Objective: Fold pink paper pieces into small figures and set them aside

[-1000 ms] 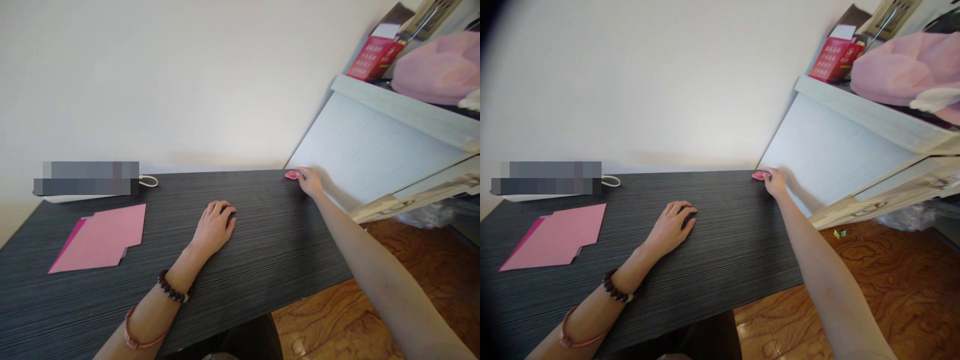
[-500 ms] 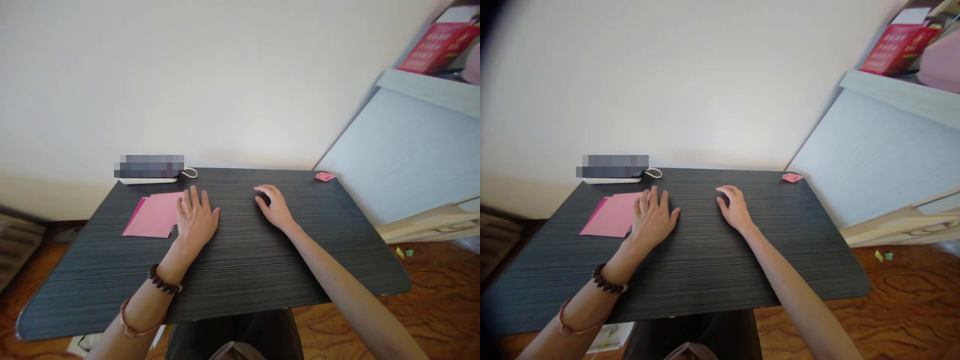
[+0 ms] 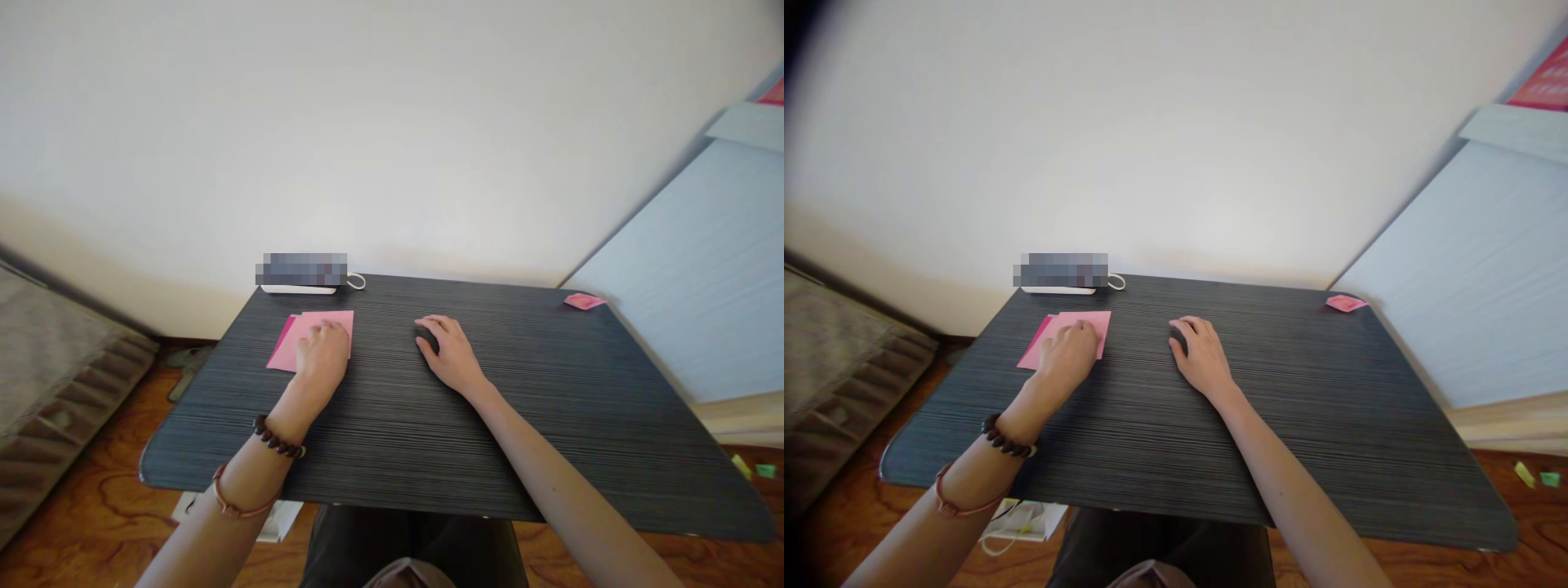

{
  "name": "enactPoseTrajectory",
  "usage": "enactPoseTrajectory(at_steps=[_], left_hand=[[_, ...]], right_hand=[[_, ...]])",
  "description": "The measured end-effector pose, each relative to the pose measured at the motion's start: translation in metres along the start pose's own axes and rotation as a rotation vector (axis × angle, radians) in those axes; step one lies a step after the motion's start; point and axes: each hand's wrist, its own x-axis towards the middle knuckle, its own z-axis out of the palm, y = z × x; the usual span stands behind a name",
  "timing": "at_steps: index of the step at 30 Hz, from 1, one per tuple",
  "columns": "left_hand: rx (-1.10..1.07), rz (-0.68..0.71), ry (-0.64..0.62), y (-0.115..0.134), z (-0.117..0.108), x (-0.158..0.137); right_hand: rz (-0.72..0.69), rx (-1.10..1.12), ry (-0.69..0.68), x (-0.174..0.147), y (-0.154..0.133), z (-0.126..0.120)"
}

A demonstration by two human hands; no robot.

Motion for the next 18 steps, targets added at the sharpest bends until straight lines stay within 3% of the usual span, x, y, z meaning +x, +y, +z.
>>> enactPoseTrajectory(at_steps=[6,13,18], left_hand=[[-0.003,-0.024,-0.026,-0.008,-0.005,-0.015],[-0.113,-0.049,0.114,-0.024,0.003,-0.026],[-0.103,-0.125,0.118,-0.03,-0.002,-0.023]], right_hand=[[-0.013,-0.003,-0.005,0.0,-0.001,0.001],[-0.026,-0.005,0.001,-0.002,0.001,0.001],[-0.027,-0.018,0.002,-0.002,0.001,0.002]])
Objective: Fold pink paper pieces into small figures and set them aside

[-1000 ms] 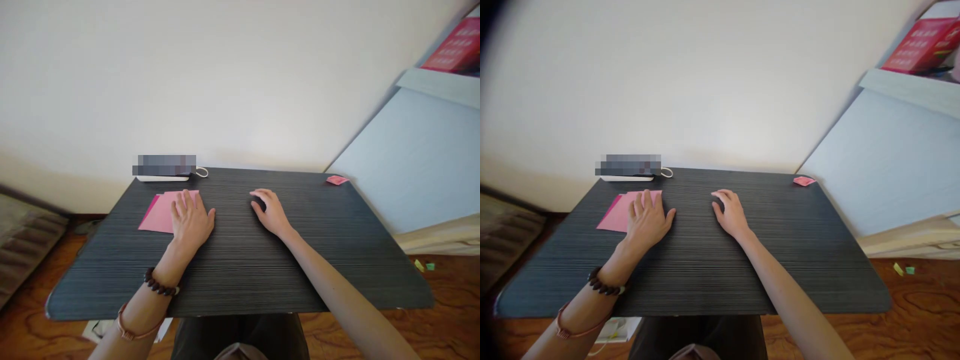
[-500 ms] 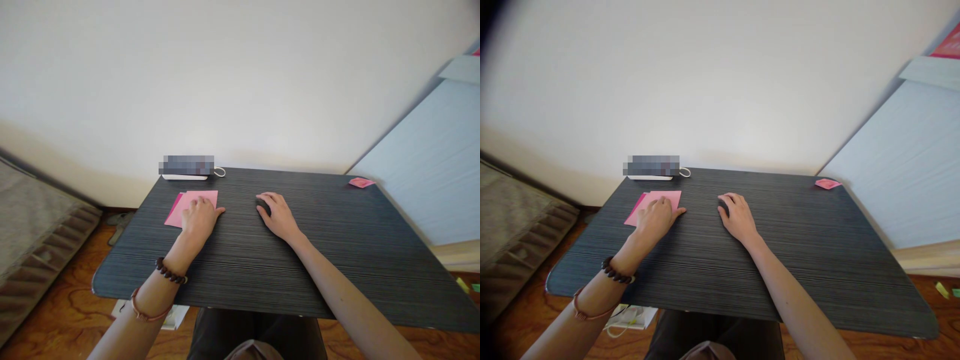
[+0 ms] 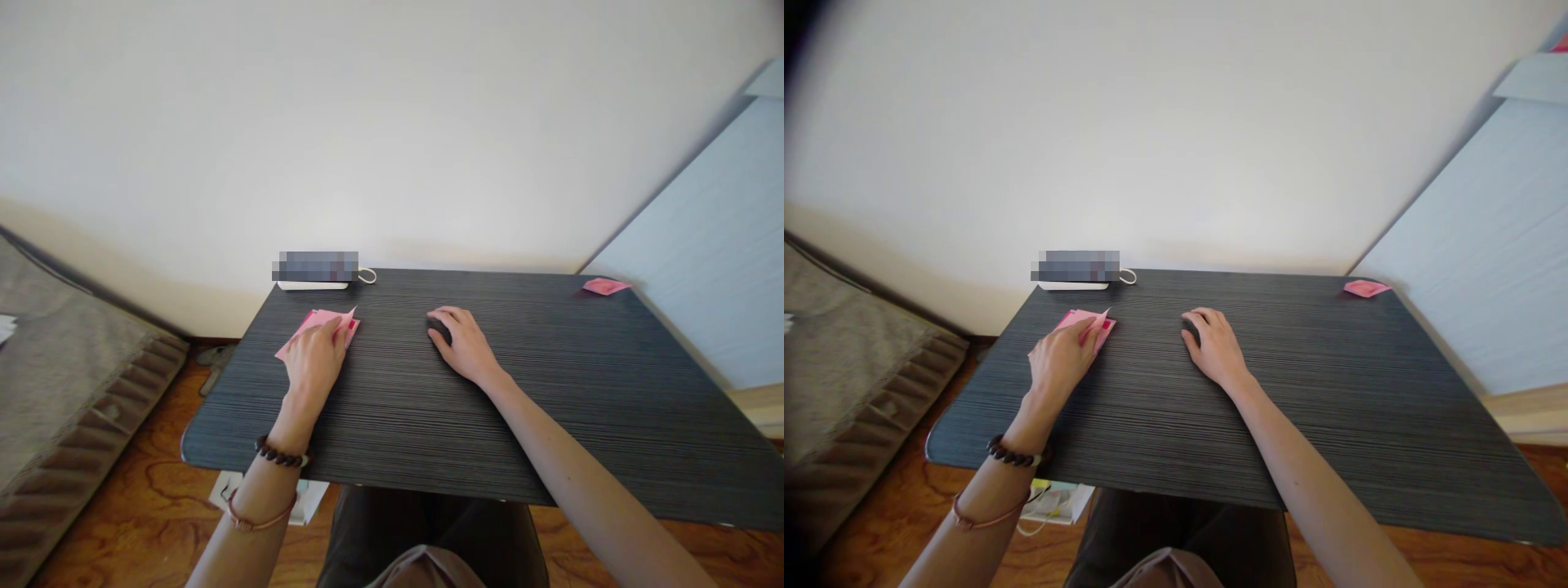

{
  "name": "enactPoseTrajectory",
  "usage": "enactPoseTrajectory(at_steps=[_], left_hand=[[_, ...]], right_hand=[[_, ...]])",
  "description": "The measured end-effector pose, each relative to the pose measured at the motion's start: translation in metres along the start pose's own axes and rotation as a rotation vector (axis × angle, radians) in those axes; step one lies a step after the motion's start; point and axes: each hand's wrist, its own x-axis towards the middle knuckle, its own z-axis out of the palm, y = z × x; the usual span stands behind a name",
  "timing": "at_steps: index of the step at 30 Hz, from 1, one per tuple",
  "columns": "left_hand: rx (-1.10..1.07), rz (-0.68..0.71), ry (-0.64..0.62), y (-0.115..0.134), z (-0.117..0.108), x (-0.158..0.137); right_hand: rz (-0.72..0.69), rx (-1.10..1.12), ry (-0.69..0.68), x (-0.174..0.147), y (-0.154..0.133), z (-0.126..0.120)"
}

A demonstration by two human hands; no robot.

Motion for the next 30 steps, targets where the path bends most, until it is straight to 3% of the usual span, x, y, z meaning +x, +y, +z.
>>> enactPoseTrajectory(at_steps=[6,12,18,25,30], left_hand=[[-0.072,0.05,0.066,0.004,-0.008,0.0],[-0.163,0.005,0.011,-0.002,-0.007,0.002],[-0.228,0.075,0.153,-0.003,-0.004,0.001],[-0.297,0.256,0.189,0.022,-0.007,-0.005],[-0.297,0.339,0.143,0.044,0.001,-0.008]], right_hand=[[-0.006,-0.005,0.002,0.0,0.001,0.002],[-0.008,-0.017,0.0,-0.001,0.001,0.001],[-0.002,0.016,-0.002,-0.001,0.002,0.0],[0.022,0.232,-0.056,0.006,-0.016,-0.001],[0.148,0.408,-0.11,0.018,-0.023,0.001]])
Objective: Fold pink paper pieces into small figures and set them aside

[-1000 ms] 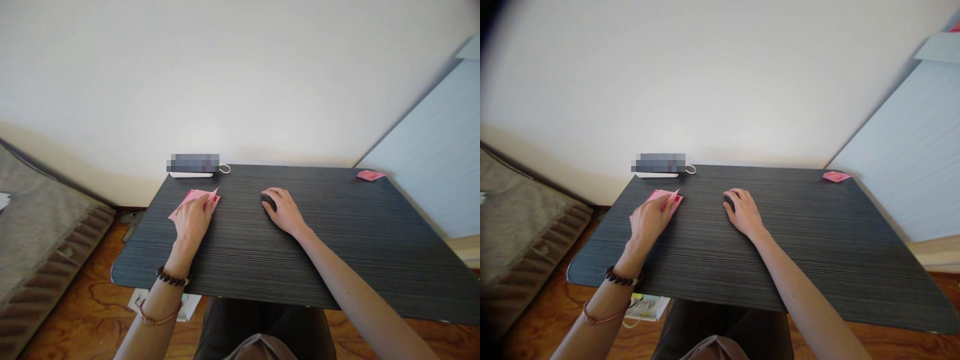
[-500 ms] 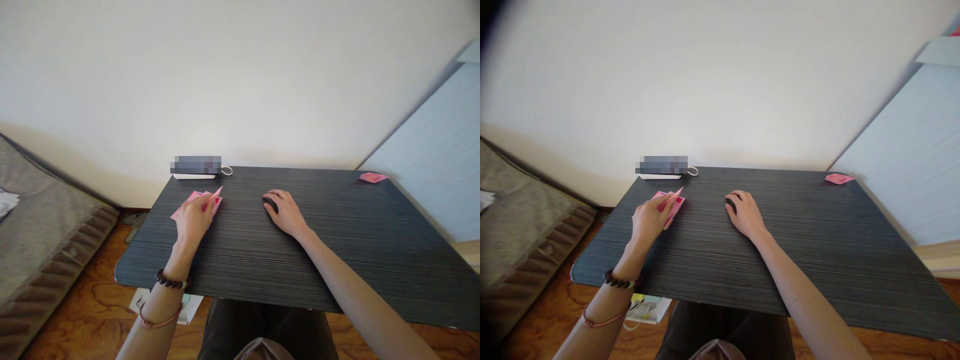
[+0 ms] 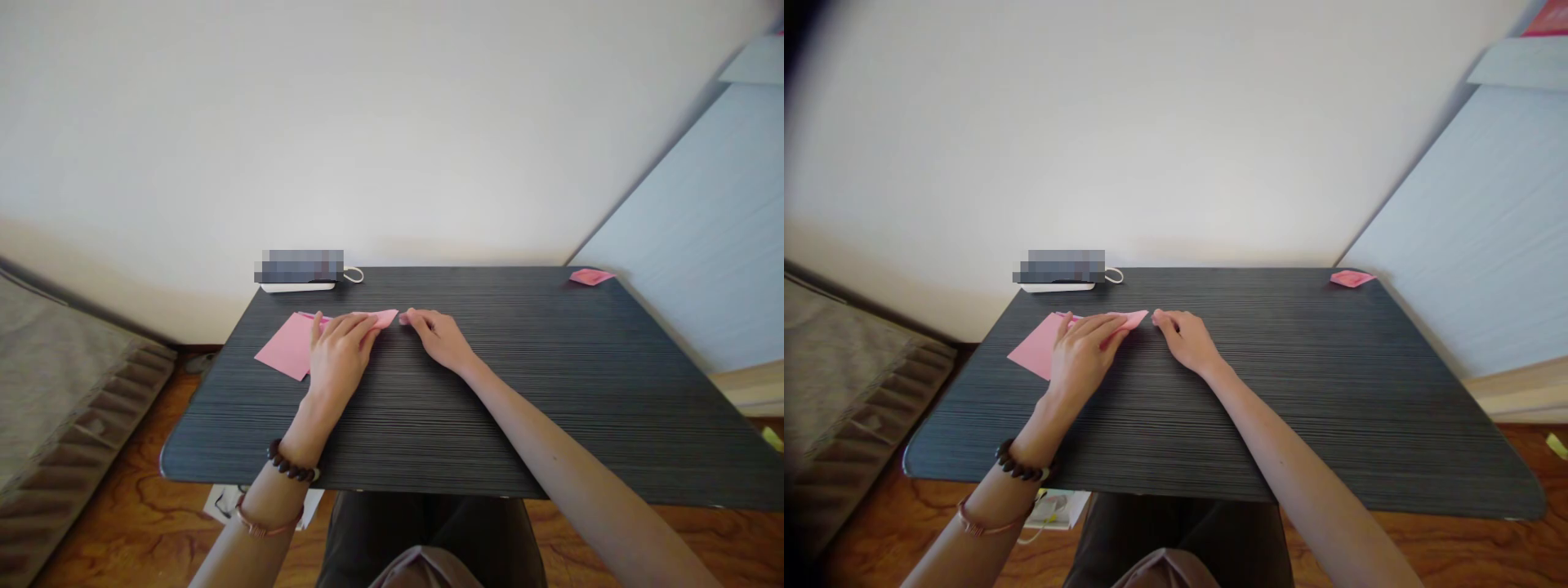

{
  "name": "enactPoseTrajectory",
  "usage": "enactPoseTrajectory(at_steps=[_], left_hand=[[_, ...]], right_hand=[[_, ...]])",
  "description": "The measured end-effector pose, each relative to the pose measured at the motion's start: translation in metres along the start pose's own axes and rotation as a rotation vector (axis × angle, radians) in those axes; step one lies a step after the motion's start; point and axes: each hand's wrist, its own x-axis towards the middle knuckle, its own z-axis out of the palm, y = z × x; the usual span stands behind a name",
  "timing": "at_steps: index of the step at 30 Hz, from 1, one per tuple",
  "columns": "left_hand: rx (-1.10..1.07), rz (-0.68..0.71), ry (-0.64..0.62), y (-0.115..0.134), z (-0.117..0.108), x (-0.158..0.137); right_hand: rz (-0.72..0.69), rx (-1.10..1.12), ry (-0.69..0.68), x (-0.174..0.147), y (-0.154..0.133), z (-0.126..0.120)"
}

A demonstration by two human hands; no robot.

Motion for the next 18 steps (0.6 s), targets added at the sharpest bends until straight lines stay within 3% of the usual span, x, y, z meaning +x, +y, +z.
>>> enactPoseTrajectory(at_steps=[8,18], left_hand=[[0.024,0.093,-0.068,0.016,0.009,0.01],[0.022,0.15,-0.044,0.005,0.015,0.011]], right_hand=[[0.104,0.116,0.044,0.017,0.003,0.003],[0.095,0.102,0.045,0.016,0.004,0.001]])
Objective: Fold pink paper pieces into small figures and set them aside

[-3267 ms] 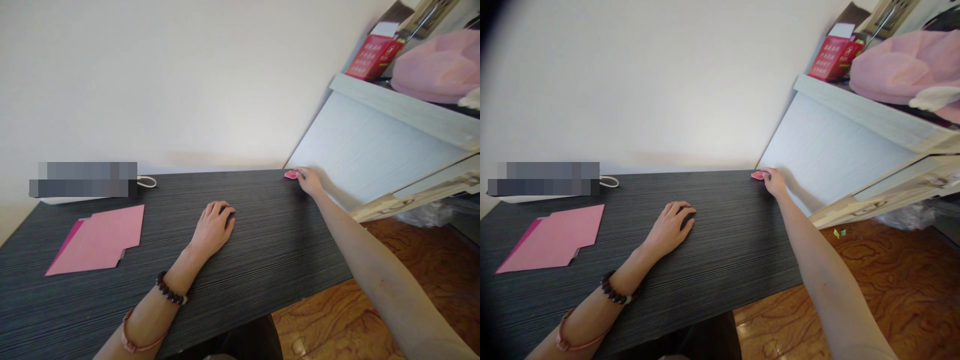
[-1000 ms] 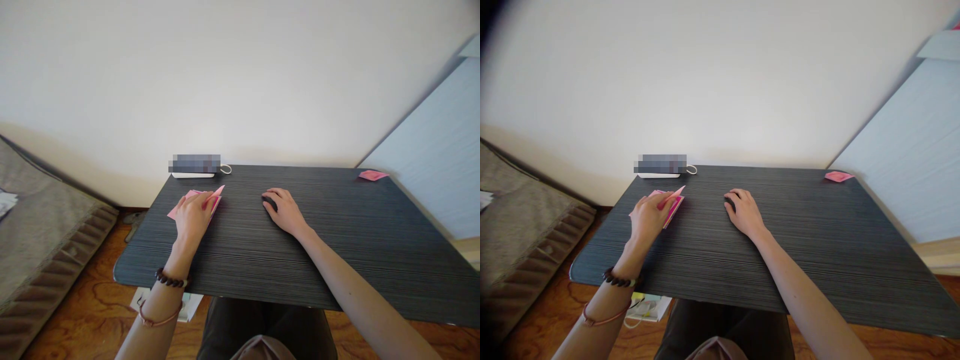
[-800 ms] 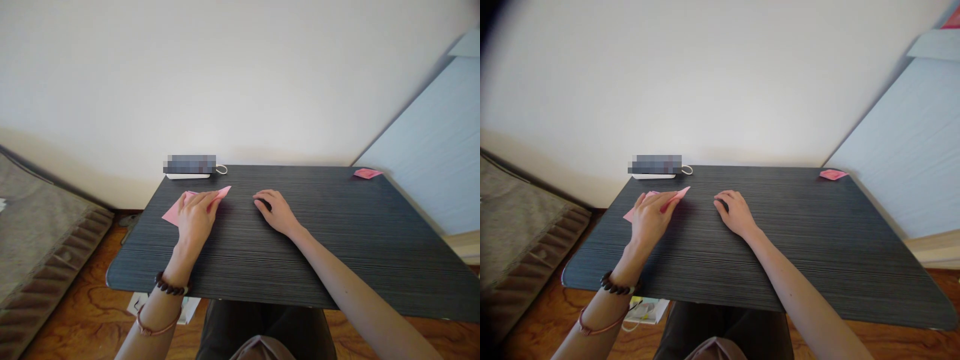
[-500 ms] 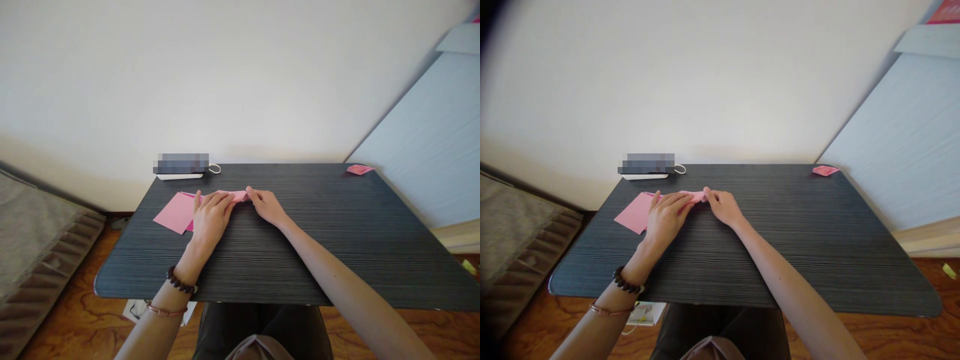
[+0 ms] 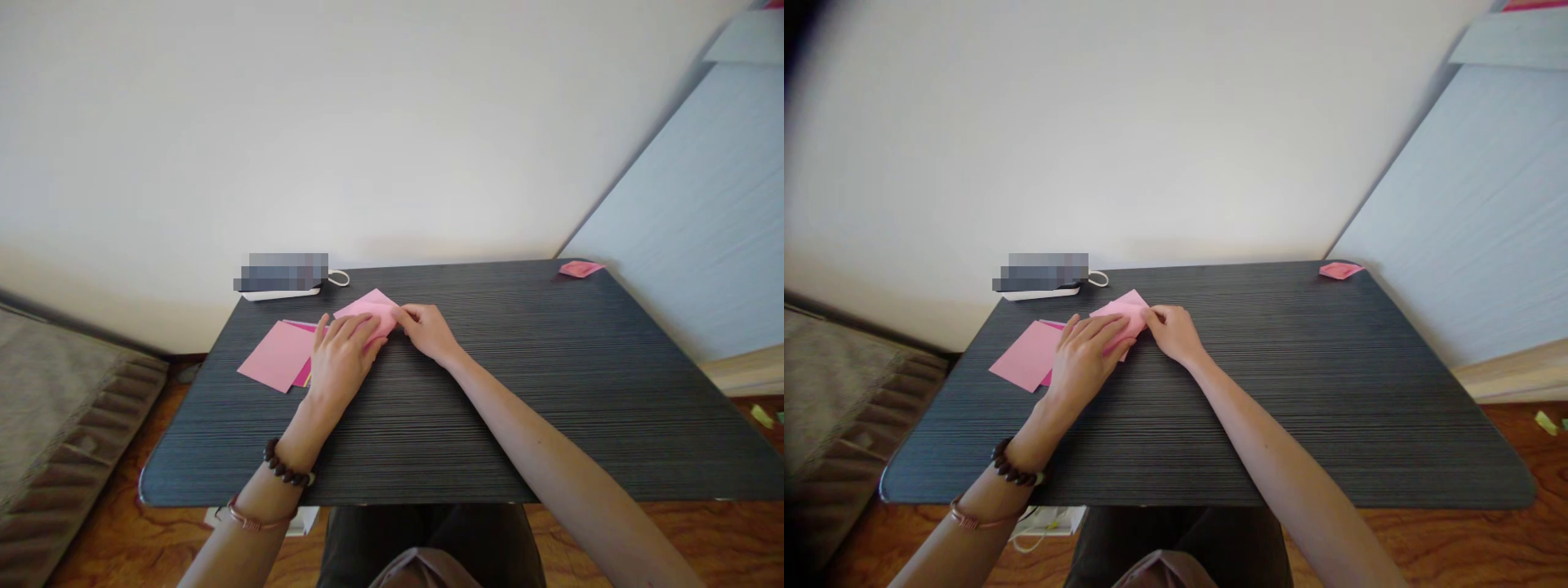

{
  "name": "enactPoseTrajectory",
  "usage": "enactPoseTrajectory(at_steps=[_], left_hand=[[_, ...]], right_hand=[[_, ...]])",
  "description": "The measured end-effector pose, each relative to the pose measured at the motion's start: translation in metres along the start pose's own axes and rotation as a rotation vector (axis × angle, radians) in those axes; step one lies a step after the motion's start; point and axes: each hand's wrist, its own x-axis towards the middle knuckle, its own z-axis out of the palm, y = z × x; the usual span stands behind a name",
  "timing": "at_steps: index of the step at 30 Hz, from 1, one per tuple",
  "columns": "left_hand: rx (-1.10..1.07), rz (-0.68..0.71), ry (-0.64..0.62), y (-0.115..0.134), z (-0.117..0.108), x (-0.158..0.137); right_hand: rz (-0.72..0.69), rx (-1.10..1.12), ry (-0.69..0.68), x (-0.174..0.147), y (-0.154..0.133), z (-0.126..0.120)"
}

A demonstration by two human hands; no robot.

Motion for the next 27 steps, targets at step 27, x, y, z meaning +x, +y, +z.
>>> enactPoseTrajectory(at_steps=[27], left_hand=[[-0.03,-0.101,-0.227,-0.058,0.025,0.005]], right_hand=[[-0.014,-0.372,-0.016,-0.005,0.002,-0.01]])
